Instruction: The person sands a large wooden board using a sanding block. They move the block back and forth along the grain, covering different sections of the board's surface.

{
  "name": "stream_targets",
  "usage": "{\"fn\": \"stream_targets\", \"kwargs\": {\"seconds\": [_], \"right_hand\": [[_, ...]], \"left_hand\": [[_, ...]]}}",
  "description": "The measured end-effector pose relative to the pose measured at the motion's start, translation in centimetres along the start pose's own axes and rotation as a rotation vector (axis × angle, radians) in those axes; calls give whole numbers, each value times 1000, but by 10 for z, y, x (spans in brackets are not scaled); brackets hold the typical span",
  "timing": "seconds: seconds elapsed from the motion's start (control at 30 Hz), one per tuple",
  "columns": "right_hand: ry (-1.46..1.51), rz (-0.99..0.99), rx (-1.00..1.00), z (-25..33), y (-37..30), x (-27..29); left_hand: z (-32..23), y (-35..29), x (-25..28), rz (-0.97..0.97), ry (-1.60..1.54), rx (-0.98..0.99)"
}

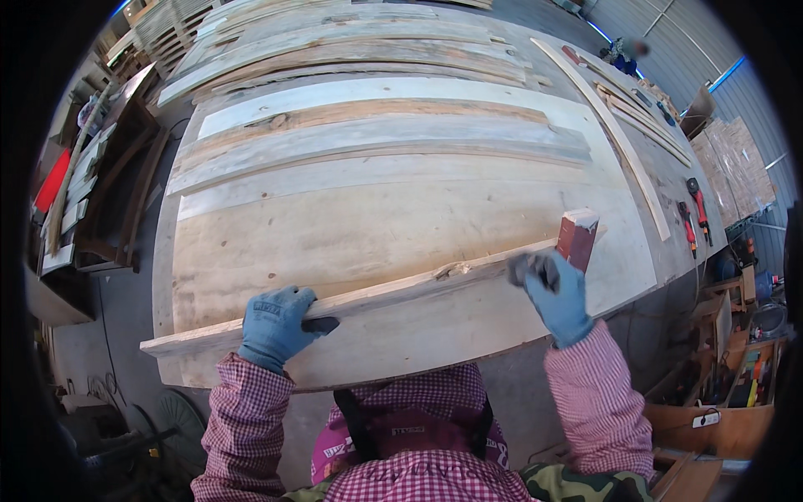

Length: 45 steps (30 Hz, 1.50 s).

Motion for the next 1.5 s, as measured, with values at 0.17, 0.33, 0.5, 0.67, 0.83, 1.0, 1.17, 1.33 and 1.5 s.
{"fn": "stream_targets", "kwargs": {"seconds": [0.17,0.33,0.5,0.67,0.83,1.0,1.17,1.33,1.5], "right_hand": [[-764,524,142,-35,-74,96],[-323,238,-515,-52,-63,135],[-230,-153,-197,-94,-13,50],[-426,-321,-321,-97,13,0],[-499,-225,-96,-37,11,-13],[-404,-22,73,99,-25,-87],[-295,27,229,92,-23,-64],[-499,-282,-229,-15,24,10],[-479,-151,-296,9,23,-16]], "left_hand": [[-2,0,0,-23,-20,-6],[-3,-2,4,-1,-12,14],[-8,6,5,23,15,9],[-4,-1,6,26,45,31],[-7,-1,1,28,35,31],[-7,2,3,23,38,24],[-5,-1,5,28,47,25],[-7,-5,7,21,50,41],[-7,-6,2,-15,49,31]]}}
Point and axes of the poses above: each hand's wrist, its own y-axis towards the middle knuckle, its own x-axis out of the back of the hand, z = x × y, the point moved 1 cm from there along y, towards the middle knuckle, and after that the axes turned 3 degrees about -y, right-handed, at the moved point
